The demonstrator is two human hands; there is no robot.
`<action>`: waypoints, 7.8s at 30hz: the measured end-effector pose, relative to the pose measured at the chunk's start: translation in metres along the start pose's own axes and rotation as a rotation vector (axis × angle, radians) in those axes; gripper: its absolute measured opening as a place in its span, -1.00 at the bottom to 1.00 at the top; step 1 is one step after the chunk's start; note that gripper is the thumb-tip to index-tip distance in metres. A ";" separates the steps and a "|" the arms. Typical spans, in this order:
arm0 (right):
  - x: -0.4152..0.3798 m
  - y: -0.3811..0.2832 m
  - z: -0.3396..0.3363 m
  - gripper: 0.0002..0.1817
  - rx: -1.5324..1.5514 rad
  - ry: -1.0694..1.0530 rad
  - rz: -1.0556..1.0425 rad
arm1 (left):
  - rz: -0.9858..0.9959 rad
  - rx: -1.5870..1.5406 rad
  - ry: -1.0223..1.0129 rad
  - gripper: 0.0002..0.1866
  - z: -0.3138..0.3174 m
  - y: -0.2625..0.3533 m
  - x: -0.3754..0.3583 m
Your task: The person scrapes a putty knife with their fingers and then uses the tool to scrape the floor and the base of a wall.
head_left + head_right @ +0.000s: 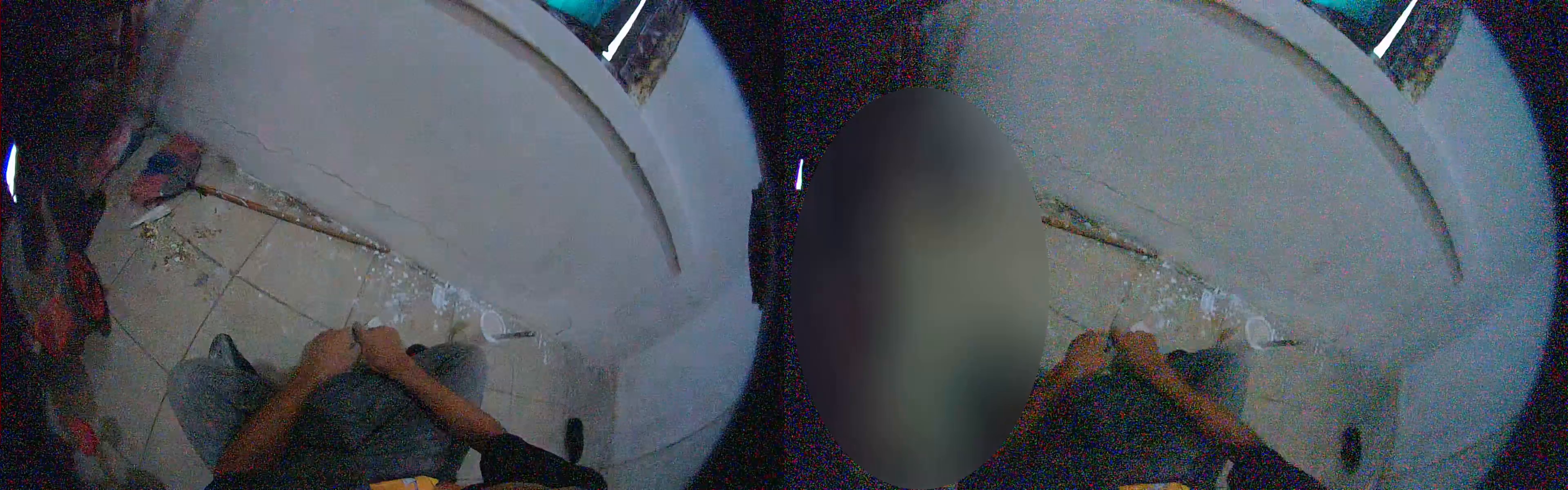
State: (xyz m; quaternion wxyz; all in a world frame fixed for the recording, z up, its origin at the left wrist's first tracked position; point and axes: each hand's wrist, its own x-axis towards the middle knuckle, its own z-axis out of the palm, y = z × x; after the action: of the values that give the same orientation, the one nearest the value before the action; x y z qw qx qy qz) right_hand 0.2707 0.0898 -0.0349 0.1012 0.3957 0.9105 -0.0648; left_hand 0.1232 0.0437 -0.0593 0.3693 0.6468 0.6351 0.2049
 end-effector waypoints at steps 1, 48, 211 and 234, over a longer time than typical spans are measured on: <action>-0.004 0.000 0.003 -0.43 0.024 0.048 -0.046 | 0.055 0.121 -0.017 -0.66 0.002 -0.003 -0.004; 0.043 0.008 0.041 -0.63 0.325 -0.188 -0.007 | 0.485 0.543 0.358 -0.89 0.063 0.004 0.007; 0.045 -0.051 0.075 -0.44 -0.168 0.073 -0.175 | 0.537 0.148 0.751 -0.86 -0.105 -0.033 -0.050; 0.018 -0.125 0.001 -0.62 -0.457 -0.136 -0.130 | 0.250 -0.515 1.078 -0.56 -0.145 -0.019 0.004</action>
State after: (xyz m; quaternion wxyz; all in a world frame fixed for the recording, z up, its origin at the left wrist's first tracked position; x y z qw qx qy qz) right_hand 0.1669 0.0173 -0.0355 0.2449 0.2979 0.9161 0.1097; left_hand 0.0046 0.0772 0.0196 0.1136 0.4118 0.5818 0.6921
